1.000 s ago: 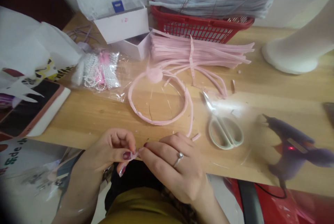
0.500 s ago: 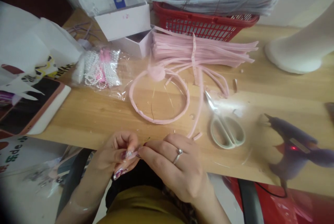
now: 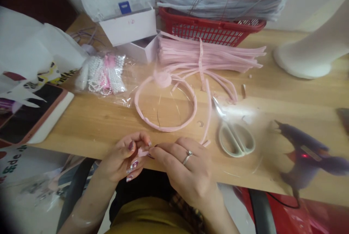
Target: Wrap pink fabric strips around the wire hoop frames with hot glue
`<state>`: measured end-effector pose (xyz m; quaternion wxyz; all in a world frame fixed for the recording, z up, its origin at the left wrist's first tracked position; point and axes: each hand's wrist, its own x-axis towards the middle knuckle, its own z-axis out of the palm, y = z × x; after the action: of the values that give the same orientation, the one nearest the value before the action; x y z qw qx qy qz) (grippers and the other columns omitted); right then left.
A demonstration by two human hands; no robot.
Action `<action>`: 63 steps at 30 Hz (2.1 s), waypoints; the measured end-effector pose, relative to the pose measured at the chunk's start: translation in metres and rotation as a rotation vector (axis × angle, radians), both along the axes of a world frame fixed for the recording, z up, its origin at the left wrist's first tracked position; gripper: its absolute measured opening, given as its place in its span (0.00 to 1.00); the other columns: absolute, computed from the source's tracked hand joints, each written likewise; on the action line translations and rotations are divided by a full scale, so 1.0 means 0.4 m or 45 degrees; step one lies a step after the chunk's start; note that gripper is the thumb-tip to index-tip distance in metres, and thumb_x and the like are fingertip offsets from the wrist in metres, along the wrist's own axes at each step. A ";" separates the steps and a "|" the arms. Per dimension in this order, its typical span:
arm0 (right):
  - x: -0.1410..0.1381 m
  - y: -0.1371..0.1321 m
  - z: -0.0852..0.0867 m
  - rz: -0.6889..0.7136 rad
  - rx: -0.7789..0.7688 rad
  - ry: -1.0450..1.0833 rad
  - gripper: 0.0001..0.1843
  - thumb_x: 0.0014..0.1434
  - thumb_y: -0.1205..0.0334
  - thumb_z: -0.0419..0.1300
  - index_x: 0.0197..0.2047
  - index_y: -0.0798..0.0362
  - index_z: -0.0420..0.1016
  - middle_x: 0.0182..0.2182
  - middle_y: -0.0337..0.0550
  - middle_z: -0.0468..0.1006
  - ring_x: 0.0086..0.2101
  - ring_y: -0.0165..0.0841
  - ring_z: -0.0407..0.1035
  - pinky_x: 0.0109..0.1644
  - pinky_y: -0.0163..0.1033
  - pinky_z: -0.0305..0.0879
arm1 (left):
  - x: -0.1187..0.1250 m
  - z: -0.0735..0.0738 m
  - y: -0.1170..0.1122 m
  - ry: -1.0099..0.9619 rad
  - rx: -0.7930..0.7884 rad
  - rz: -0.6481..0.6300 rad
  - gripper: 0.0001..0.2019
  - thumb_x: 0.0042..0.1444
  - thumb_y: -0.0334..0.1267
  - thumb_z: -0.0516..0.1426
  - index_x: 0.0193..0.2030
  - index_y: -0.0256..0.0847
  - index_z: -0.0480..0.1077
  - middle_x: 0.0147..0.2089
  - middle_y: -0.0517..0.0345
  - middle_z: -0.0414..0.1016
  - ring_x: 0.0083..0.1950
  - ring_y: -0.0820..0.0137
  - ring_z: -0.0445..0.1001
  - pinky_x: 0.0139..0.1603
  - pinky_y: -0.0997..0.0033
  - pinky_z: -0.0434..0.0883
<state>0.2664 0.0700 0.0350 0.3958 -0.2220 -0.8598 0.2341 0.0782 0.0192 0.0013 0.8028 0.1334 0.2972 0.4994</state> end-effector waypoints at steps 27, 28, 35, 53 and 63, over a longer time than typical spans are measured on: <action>-0.037 0.026 -0.067 -0.481 -0.136 -0.324 0.11 0.69 0.66 0.57 0.38 0.56 0.80 0.25 0.41 0.80 0.24 0.32 0.74 0.27 0.36 0.63 | 0.023 0.011 0.012 1.642 0.360 0.331 0.13 0.61 0.35 0.60 0.51 0.39 0.80 0.30 0.59 0.79 0.25 0.76 0.72 0.23 0.81 0.70; -0.037 0.026 -0.070 -0.505 -0.138 -0.339 0.11 0.69 0.66 0.57 0.37 0.56 0.80 0.24 0.41 0.80 0.23 0.32 0.73 0.27 0.36 0.63 | 0.025 0.007 0.017 1.721 0.421 0.321 0.13 0.62 0.34 0.60 0.51 0.38 0.80 0.30 0.58 0.80 0.26 0.75 0.74 0.26 0.80 0.72; -0.020 0.015 -0.072 -0.522 -0.325 -0.386 0.08 0.67 0.65 0.59 0.38 0.55 0.80 0.24 0.40 0.82 0.23 0.33 0.75 0.27 0.35 0.65 | 0.025 0.002 0.040 1.921 0.670 0.293 0.09 0.64 0.32 0.59 0.45 0.39 0.81 0.39 0.53 0.86 0.32 0.72 0.80 0.37 0.75 0.77; 0.011 0.033 -0.048 -0.343 -0.311 -0.547 0.12 0.71 0.67 0.52 0.42 0.52 0.78 0.31 0.44 0.81 0.31 0.35 0.76 0.33 0.36 0.67 | 0.019 0.004 0.065 1.932 0.590 0.030 0.09 0.64 0.41 0.61 0.43 0.45 0.83 0.33 0.57 0.86 0.23 0.71 0.76 0.30 0.72 0.74; 0.049 0.051 -0.060 -0.482 -0.185 -0.474 0.14 0.72 0.61 0.55 0.38 0.53 0.80 0.29 0.43 0.82 0.29 0.35 0.76 0.33 0.38 0.67 | 0.023 0.013 0.073 1.859 0.457 0.045 0.09 0.60 0.34 0.60 0.40 0.44 0.84 0.28 0.59 0.83 0.22 0.72 0.74 0.25 0.75 0.70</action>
<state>0.2862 0.0905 0.0111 0.2508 -0.4457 -0.8418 0.1724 0.0873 0.0483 0.0067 0.3594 0.5549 0.6701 0.3376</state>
